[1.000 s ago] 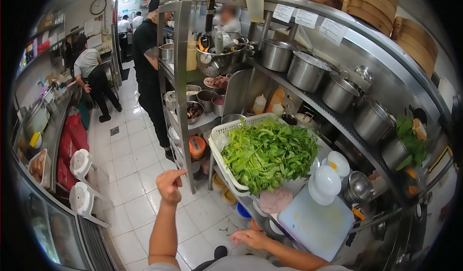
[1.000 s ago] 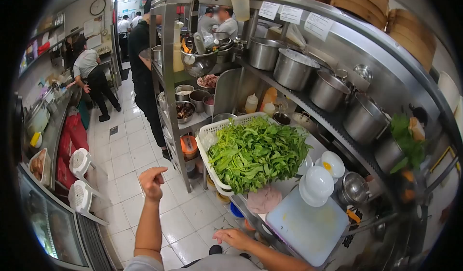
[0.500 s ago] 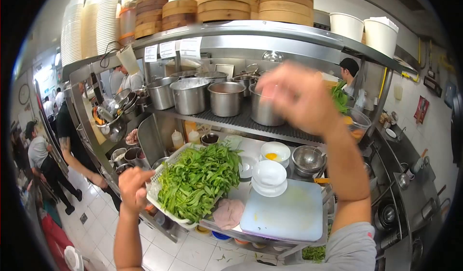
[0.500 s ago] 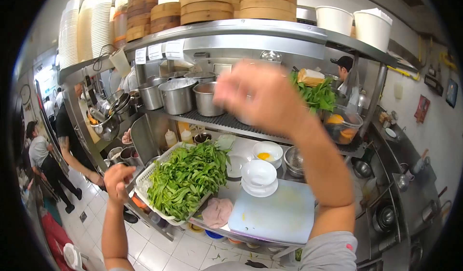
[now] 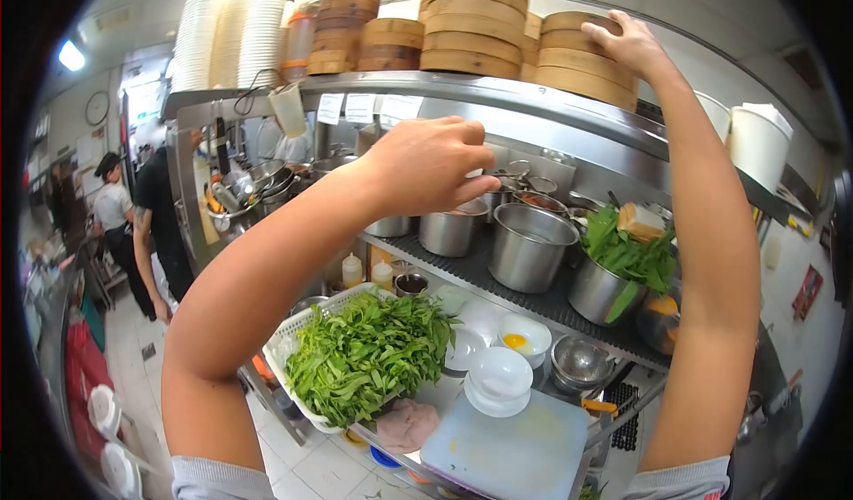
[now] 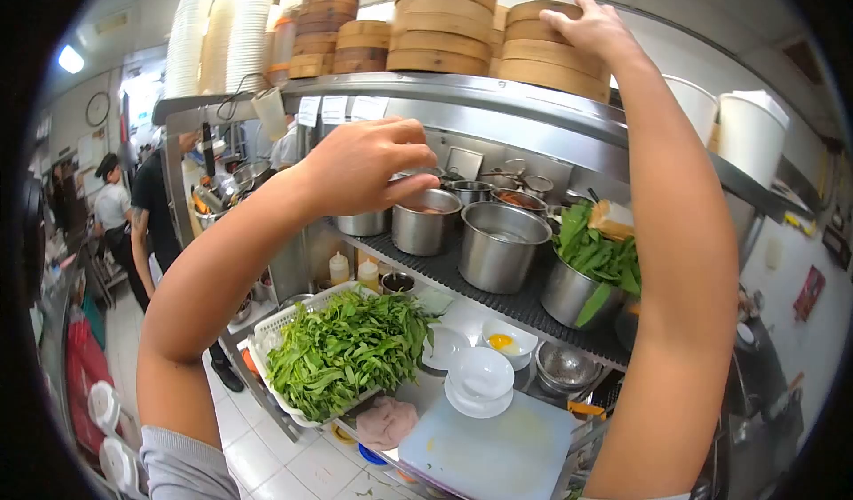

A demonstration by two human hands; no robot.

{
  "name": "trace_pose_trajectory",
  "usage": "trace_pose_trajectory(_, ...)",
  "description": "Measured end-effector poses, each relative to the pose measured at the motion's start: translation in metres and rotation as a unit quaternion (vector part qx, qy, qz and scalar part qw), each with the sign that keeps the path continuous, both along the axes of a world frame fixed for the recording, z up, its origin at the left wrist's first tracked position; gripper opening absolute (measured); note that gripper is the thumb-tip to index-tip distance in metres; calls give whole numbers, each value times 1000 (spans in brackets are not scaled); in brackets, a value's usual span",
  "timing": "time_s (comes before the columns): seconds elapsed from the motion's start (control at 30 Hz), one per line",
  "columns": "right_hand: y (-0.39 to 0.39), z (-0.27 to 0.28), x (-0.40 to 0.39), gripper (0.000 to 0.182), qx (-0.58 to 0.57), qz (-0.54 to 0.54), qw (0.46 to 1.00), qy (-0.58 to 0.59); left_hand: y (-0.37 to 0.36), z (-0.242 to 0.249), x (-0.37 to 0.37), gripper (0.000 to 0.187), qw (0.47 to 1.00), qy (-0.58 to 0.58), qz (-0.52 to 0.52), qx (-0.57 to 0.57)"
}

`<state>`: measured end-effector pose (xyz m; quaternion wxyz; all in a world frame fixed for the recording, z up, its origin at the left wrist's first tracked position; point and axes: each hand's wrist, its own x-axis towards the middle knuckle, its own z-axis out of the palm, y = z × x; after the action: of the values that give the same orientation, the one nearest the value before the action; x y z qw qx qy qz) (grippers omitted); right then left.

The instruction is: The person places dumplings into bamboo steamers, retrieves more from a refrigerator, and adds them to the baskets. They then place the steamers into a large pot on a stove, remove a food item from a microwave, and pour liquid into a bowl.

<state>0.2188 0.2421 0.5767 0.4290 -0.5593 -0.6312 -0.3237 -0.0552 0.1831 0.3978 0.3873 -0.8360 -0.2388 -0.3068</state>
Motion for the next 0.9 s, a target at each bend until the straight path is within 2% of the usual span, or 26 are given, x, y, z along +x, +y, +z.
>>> trace_pose_trajectory(0.1, 18, -7, 9, 87, 19, -10, 999, -33, 19, -8, -11, 29, 998, 27, 44, -25)
trace_pose_trajectory(0.2, 30, -3, 20, 86, 47, -8, 997, -67, 41, -11, -45, 28, 982, 19, 152, -108)
trace_pose_trajectory(0.23, 29, -3, 20, 86, 52, -23, 996, -63, 44, -9, -57, 28, 981, 15, 158, -109)
trace_pose_trajectory(0.3, 22, -4, 8, 87, 59, -37, 996, -63, 53, -6, -83, 30, 962, 9, 235, -139)
trace_pose_trajectory(0.37, 4, -14, -18, 81, 91, -185, 976, -68, 66, -5, -110, 30, 962, -4, 236, -137)
trace_pose_trajectory(0.4, 3, -18, -32, 74, 180, -190, 957, -127, 71, -2, -123, 30, 959, -10, 248, -134)
trace_pose_trajectory(0.43, 1, -17, -54, 74, 179, -190, 957, -130, 78, -1, -136, 29, 956, -15, 260, -133)
trace_pose_trajectory(0.5, 1, -12, -108, 67, 220, 54, 948, -223, 95, 2, -160, 29, 957, -18, 256, -132)
trace_pose_trajectory(0.57, 5, -16, -177, 44, 104, 139, 971, -167, 108, 8, -178, 30, 955, -22, 260, -141)
trace_pose_trajectory(0.63, 32, -19, -231, 32, 151, 188, 956, -166, 118, 15, -192, 31, 954, -13, 264, -144)
trace_pose_trajectory(0.77, 90, -14, -306, 30, 148, 175, 961, -156, 139, 20, -213, 32, 969, -36, 217, -109)
trace_pose_trajectory(0.83, 121, -7, -320, 35, 43, 97, 986, -125, 152, 14, -218, 31, 982, -54, 173, -56)
trace_pose_trajectory(0.87, 145, -9, -319, 45, 131, 84, 981, -116, 154, 11, -219, 29, 984, -64, 161, -41)
trace_pose_trajectory(0.9, 152, -10, -321, 45, 128, 76, 982, -116, 159, 9, -219, 27, 986, -73, 147, -24)
